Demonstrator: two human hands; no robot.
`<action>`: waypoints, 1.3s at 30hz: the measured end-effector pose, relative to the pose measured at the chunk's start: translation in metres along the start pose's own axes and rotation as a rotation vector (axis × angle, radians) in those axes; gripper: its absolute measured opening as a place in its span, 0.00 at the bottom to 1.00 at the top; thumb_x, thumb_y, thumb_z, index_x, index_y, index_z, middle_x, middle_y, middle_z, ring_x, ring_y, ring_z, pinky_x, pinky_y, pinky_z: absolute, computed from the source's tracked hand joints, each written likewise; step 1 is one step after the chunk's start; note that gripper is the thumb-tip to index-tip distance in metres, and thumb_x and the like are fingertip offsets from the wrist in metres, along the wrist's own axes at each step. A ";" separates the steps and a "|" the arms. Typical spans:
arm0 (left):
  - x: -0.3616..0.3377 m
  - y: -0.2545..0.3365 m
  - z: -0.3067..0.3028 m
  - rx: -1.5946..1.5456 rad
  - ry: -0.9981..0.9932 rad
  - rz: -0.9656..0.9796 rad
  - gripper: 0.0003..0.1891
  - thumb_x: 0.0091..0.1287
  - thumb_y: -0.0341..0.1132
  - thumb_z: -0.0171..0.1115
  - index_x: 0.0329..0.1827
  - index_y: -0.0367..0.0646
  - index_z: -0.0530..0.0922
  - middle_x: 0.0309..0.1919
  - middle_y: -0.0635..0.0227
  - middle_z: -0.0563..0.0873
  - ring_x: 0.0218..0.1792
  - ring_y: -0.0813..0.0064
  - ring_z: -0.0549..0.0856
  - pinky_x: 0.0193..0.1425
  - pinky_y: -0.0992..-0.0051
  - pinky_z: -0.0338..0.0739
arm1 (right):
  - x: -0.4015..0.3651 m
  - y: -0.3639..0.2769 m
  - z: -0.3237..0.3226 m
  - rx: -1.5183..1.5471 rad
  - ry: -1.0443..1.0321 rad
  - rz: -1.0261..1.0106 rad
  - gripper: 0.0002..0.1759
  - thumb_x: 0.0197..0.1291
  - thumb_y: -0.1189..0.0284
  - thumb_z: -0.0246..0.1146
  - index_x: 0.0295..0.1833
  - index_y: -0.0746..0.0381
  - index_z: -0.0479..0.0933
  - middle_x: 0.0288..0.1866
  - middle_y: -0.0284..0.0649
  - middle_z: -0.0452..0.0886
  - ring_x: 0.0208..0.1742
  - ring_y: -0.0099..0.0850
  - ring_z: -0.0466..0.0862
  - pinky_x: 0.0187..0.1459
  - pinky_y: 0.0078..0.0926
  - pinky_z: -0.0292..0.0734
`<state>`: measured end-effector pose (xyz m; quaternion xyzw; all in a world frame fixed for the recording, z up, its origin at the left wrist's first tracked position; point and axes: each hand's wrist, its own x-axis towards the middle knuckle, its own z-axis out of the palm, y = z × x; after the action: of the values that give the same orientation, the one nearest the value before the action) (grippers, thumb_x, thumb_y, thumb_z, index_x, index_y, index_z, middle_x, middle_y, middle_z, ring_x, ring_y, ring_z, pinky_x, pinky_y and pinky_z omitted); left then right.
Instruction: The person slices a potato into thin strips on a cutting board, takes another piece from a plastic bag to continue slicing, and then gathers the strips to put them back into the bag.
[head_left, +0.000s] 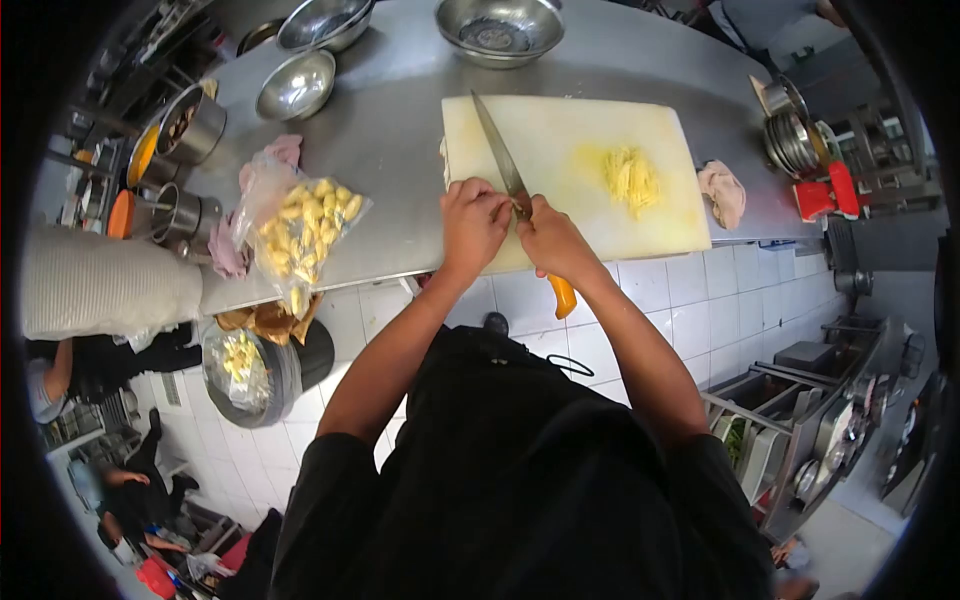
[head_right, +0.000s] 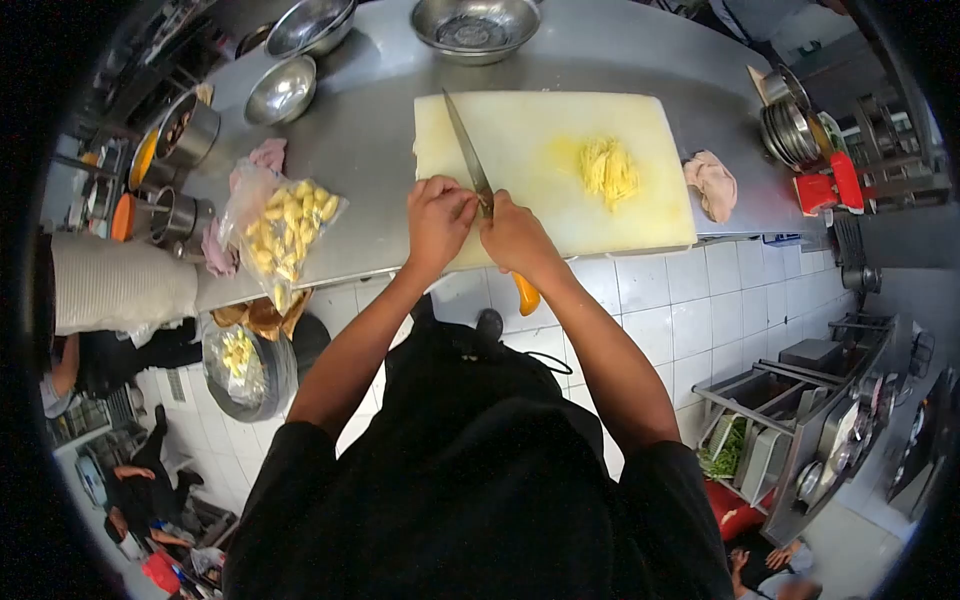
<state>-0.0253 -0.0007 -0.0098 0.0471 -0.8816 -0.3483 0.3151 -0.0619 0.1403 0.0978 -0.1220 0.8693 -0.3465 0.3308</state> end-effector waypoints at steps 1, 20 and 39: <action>-0.001 0.001 -0.001 0.012 -0.012 0.001 0.04 0.58 0.30 0.75 0.36 0.46 0.91 0.38 0.71 0.84 0.47 0.63 0.81 0.53 0.62 0.72 | 0.001 0.002 -0.002 0.047 -0.008 0.003 0.15 0.72 0.68 0.55 0.52 0.70 0.69 0.37 0.65 0.85 0.40 0.60 0.88 0.47 0.54 0.83; 0.044 0.074 0.017 0.097 -0.346 0.231 0.04 0.61 0.35 0.75 0.36 0.47 0.92 0.37 0.68 0.86 0.47 0.62 0.81 0.52 0.61 0.72 | -0.034 0.096 0.006 -0.275 0.635 -0.409 0.18 0.57 0.78 0.68 0.53 0.62 0.74 0.45 0.53 0.85 0.44 0.57 0.86 0.47 0.50 0.82; 0.083 0.051 -0.043 0.108 -0.440 0.382 0.18 0.55 0.24 0.73 0.50 0.44 0.90 0.45 0.63 0.85 0.49 0.58 0.82 0.56 0.62 0.80 | -0.085 0.118 -0.007 -0.184 0.664 -0.455 0.16 0.56 0.78 0.65 0.51 0.60 0.73 0.39 0.49 0.81 0.42 0.55 0.84 0.42 0.52 0.80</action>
<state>-0.0594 -0.0130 0.0905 -0.1794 -0.9389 -0.2373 0.1733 -0.0007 0.2680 0.0626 -0.2216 0.9070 -0.3521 -0.0648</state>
